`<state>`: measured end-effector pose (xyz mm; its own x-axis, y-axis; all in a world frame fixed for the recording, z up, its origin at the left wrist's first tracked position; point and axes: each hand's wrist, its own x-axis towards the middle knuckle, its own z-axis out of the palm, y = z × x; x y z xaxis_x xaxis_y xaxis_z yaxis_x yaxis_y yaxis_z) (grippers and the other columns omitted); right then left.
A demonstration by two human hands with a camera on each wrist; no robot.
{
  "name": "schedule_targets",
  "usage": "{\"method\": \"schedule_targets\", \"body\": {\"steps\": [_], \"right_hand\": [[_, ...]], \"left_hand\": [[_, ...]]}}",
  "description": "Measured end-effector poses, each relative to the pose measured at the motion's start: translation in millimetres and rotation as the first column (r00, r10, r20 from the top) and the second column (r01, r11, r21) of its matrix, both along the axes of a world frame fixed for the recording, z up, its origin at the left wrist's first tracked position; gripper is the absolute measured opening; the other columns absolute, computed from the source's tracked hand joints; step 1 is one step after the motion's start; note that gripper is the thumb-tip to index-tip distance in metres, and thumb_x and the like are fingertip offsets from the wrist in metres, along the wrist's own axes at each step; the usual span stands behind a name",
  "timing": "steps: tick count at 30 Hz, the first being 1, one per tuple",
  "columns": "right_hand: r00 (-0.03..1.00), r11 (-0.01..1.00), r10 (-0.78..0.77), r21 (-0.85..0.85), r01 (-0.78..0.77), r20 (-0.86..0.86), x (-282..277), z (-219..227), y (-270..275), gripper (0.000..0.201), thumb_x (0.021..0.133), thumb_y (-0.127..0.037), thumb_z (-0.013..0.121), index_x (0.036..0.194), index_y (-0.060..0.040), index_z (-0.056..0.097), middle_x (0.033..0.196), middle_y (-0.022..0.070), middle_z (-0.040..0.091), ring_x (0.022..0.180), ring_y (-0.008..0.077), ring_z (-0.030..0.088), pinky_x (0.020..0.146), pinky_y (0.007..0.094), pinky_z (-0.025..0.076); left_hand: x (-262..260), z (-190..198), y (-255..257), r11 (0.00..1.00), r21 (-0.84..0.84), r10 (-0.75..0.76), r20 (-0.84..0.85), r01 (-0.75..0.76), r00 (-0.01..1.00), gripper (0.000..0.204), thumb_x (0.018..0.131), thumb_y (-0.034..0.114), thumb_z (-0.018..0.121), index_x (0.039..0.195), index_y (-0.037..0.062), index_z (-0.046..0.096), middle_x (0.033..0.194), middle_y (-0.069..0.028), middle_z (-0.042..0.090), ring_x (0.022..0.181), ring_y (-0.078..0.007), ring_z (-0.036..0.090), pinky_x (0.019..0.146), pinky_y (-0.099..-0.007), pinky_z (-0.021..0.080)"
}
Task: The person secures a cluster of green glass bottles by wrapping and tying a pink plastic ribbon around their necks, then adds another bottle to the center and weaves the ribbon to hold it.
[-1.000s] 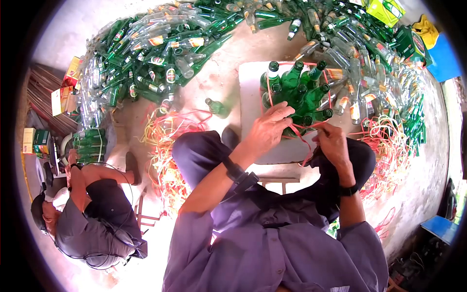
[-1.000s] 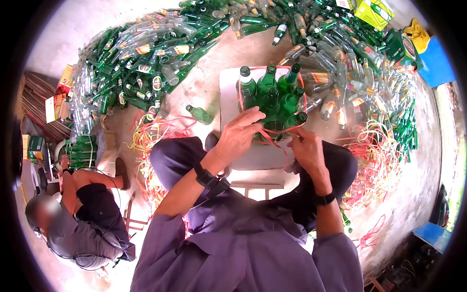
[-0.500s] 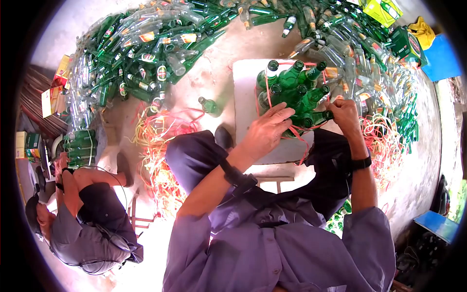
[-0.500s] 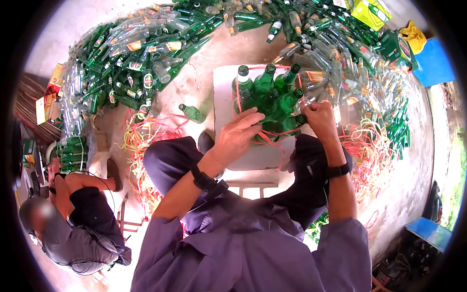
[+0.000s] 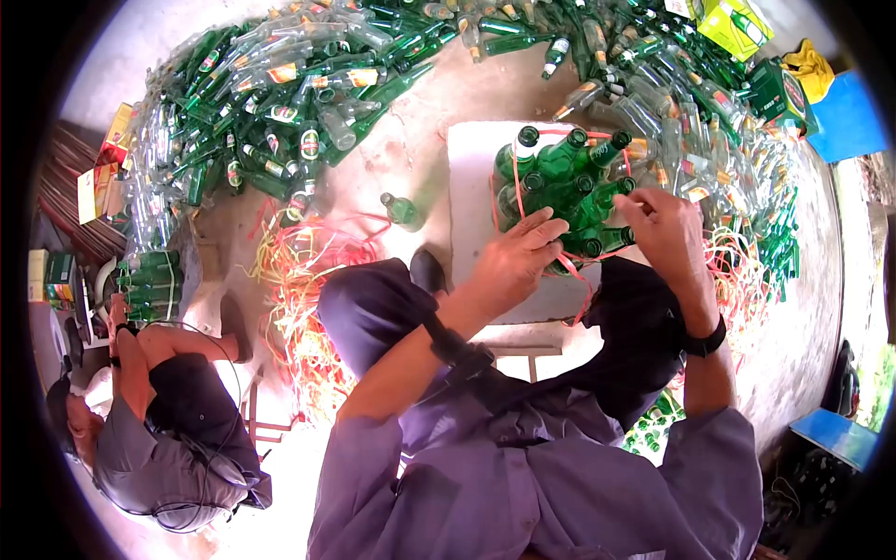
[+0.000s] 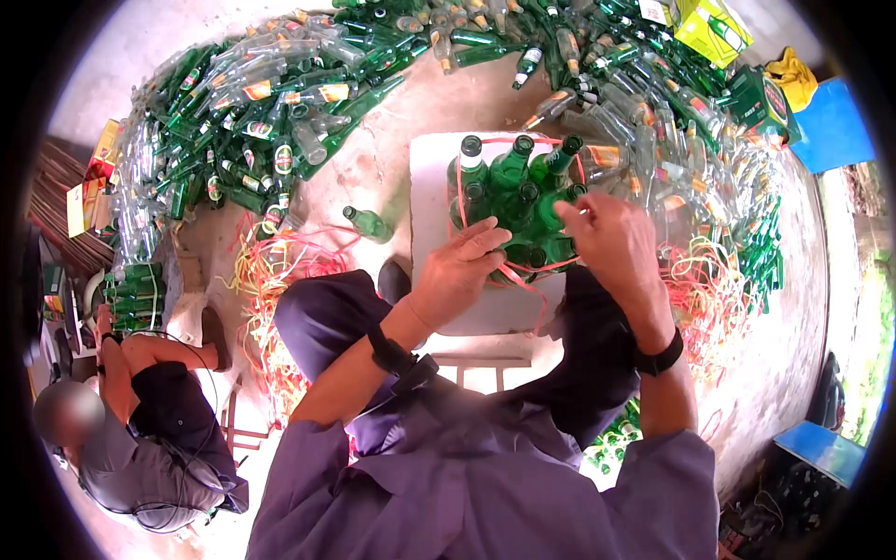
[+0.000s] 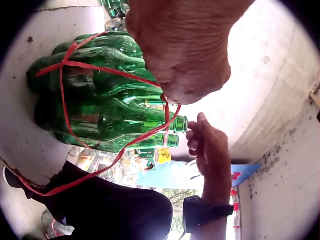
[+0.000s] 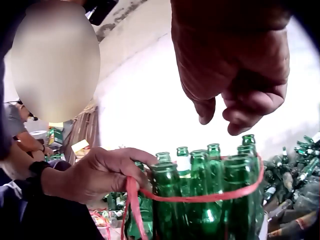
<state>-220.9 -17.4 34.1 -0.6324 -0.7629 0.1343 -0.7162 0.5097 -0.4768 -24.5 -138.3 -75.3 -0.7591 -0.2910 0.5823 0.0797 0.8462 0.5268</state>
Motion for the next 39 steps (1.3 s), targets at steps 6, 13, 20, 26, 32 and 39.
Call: {"method": "schedule_targets", "body": {"steps": [6,13,20,26,32,39], "right_hand": [[0.885,0.88,0.441,0.27,-0.392,-0.152,3,2,-48,0.037,0.086,-0.028,0.074,0.11,0.0001,0.068,0.083,0.0202,0.07,0.085,0.0397,0.068,0.074,0.0489,0.052],[0.849,0.787,0.529,0.369,-0.495,0.01,-15,-22,-67,0.037,0.087,-0.025,0.071,0.108,0.004,0.067,0.096,0.0264,0.069,0.098,0.0435,0.064,0.086,0.0509,0.05],[0.85,0.74,0.522,0.46,-0.491,0.069,-9,-22,-67,0.031,0.079,-0.024,0.073,0.088,0.0053,0.073,0.085,0.0266,0.069,0.09,0.0441,0.066,0.083,0.0503,0.051],[0.815,0.782,0.58,0.286,-0.553,-0.01,-14,-28,-63,0.026,0.074,-0.018,0.067,0.063,0.0055,0.061,0.071,0.0282,0.062,0.075,0.0474,0.063,0.071,0.0544,0.05],[0.79,0.725,0.602,0.336,-0.601,0.116,-21,-16,-68,0.037,0.08,-0.031,0.071,0.074,0.0049,0.068,0.077,0.0265,0.065,0.08,0.0462,0.064,0.074,0.0512,0.052],[0.898,0.862,0.441,0.281,-0.423,-0.001,-44,25,-99,0.04,0.082,-0.029,0.078,0.097,0.0068,0.072,0.088,0.0262,0.07,0.082,0.0416,0.069,0.075,0.0432,0.054]], "left_hand": [[1,5,-1,1.0,-0.026,0.005,0.009,-0.004,1.0,0.018,0.073,-0.002,0.068,0.09,0.0049,0.071,0.123,-0.0046,0.067,0.119,-0.0295,0.064,0.09,-0.036,0.059],[3,7,-1,0.999,-0.034,0.007,0.03,-0.006,1.0,0.018,0.075,0.001,0.067,0.092,0.0052,0.072,0.125,-0.004,0.066,0.119,-0.0303,0.064,0.088,-0.0372,0.06],[1,4,-3,0.999,-0.049,0.0,0.015,0.0,1.0,0.015,0.076,0.002,0.067,0.09,0.005,0.071,0.125,-0.0034,0.066,0.118,-0.0296,0.065,0.082,-0.0368,0.061],[0,6,-5,0.998,-0.055,-0.019,0.019,0.02,1.0,0.013,0.077,0.003,0.067,0.089,0.0047,0.069,0.125,-0.0032,0.064,0.117,-0.0294,0.065,0.079,-0.0366,0.061],[1,6,-5,0.998,-0.042,-0.037,0.056,0.04,0.998,0.017,0.079,0.002,0.066,0.095,0.005,0.068,0.129,-0.0027,0.062,0.122,-0.0289,0.062,0.08,-0.0364,0.06],[4,5,-4,0.999,-0.008,-0.05,0.088,0.051,0.995,0.02,0.081,0.003,0.062,0.1,0.003,0.07,0.133,-0.004,0.06,0.126,-0.0283,0.058,0.086,-0.0359,0.058]]}}
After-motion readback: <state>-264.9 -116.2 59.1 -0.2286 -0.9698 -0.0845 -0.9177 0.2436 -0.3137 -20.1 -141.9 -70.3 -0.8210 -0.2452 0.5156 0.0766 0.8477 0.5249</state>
